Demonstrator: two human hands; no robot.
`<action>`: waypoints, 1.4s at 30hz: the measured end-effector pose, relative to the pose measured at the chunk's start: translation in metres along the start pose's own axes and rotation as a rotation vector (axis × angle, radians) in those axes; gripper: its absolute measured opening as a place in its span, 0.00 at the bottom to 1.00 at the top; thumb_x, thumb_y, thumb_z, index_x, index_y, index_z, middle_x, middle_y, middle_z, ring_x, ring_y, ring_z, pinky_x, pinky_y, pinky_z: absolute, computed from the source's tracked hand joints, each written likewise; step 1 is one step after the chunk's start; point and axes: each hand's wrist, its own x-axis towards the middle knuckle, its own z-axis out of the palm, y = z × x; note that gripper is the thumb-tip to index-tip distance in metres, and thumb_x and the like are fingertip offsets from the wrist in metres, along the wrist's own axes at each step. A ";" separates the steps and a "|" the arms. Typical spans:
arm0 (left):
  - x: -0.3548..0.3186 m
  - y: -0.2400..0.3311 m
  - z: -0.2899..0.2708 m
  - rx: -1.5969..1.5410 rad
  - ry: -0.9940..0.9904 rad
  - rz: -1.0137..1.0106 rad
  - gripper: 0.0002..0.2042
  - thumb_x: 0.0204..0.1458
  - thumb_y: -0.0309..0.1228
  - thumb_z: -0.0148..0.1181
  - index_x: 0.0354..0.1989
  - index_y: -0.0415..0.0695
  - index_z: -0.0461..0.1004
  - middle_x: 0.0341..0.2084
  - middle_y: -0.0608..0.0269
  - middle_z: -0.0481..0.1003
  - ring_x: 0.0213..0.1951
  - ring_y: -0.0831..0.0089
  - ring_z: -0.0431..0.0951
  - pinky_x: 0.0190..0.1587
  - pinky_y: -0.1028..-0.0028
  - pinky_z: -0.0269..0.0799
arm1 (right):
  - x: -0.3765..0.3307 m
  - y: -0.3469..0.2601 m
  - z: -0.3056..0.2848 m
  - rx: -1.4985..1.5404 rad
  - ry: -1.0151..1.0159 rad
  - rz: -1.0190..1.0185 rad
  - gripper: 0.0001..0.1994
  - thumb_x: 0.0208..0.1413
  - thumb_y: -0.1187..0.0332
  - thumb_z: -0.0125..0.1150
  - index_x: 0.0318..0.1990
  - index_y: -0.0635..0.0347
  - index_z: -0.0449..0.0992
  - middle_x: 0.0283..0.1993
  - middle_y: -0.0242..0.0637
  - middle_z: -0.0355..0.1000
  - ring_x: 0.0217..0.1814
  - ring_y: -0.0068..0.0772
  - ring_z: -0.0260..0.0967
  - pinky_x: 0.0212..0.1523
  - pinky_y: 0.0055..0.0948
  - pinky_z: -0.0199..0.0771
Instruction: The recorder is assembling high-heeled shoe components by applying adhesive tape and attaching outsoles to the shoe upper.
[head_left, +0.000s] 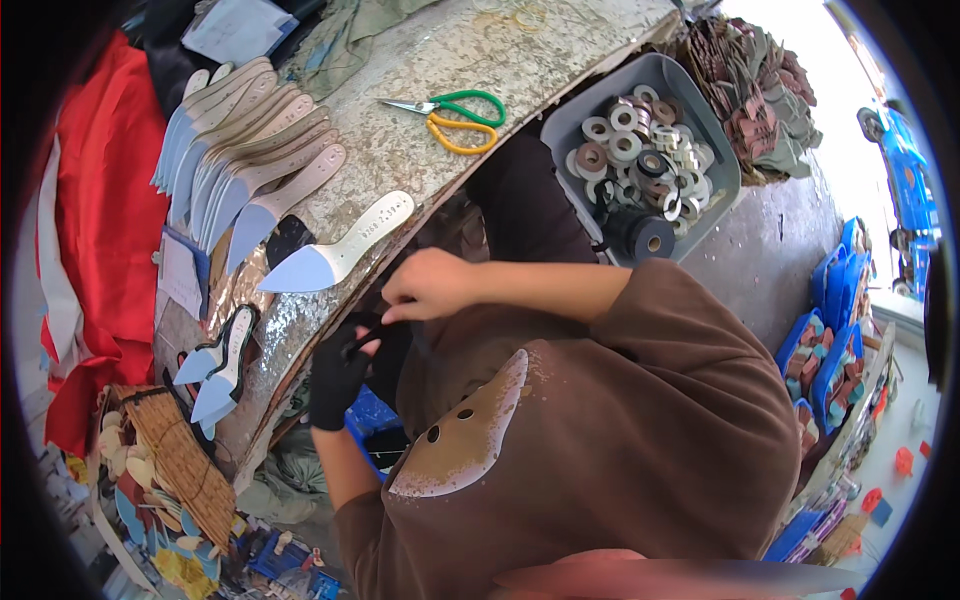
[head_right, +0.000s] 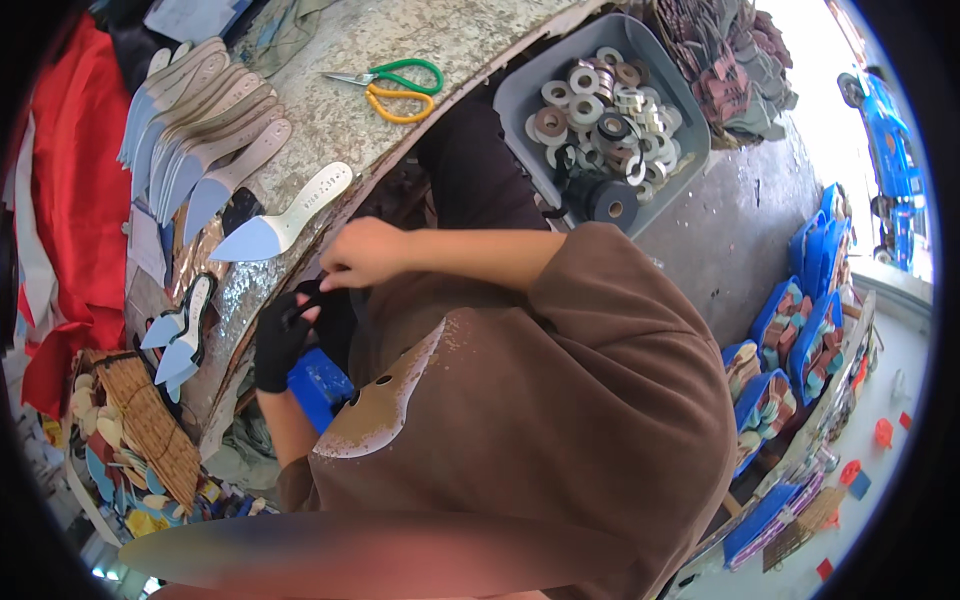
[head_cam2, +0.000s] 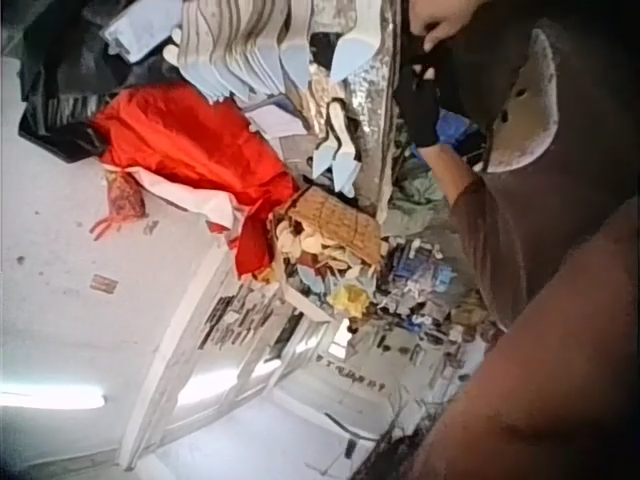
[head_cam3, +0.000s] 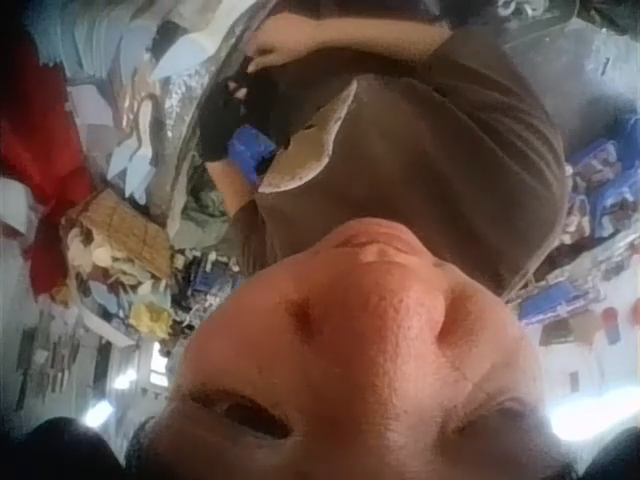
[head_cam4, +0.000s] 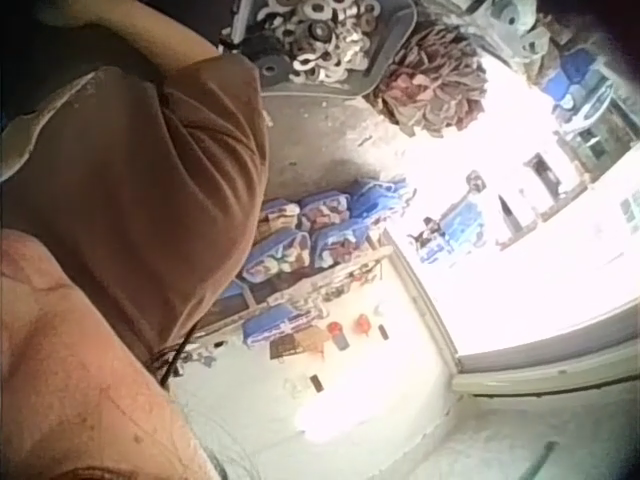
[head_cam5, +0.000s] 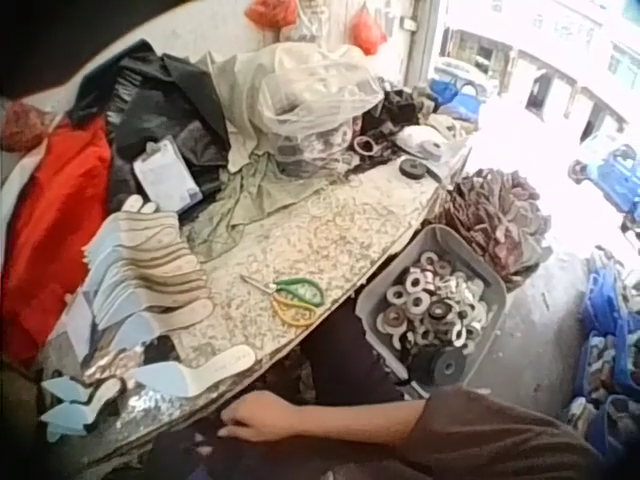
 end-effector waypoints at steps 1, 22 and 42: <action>-0.009 -0.002 -0.008 -0.090 0.003 -0.157 0.08 0.53 0.30 0.63 0.34 0.38 0.75 0.21 0.62 0.75 0.23 0.74 0.76 0.27 0.76 0.67 | -0.001 0.007 -0.008 0.054 0.040 -0.034 0.20 0.56 0.53 0.61 0.21 0.59 0.69 0.22 0.41 0.68 0.28 0.48 0.69 0.28 0.44 0.65; -0.027 -0.010 -0.060 -0.404 0.280 -0.151 0.07 0.56 0.29 0.59 0.30 0.38 0.73 0.17 0.69 0.68 0.19 0.81 0.66 0.24 0.78 0.61 | -0.063 0.070 -0.126 0.527 0.083 0.483 0.11 0.55 0.71 0.65 0.44 0.62 0.76 0.32 0.26 0.73 0.35 0.12 0.67 0.39 0.16 0.67; 0.100 -0.004 -0.037 0.850 0.754 0.160 0.16 0.47 0.35 0.62 0.45 0.48 0.73 0.30 0.58 0.75 0.35 0.56 0.77 0.34 0.57 0.73 | 0.047 -0.018 -0.042 0.802 0.077 0.261 0.07 0.63 0.70 0.57 0.35 0.65 0.72 0.29 0.26 0.71 0.29 0.14 0.66 0.31 0.20 0.67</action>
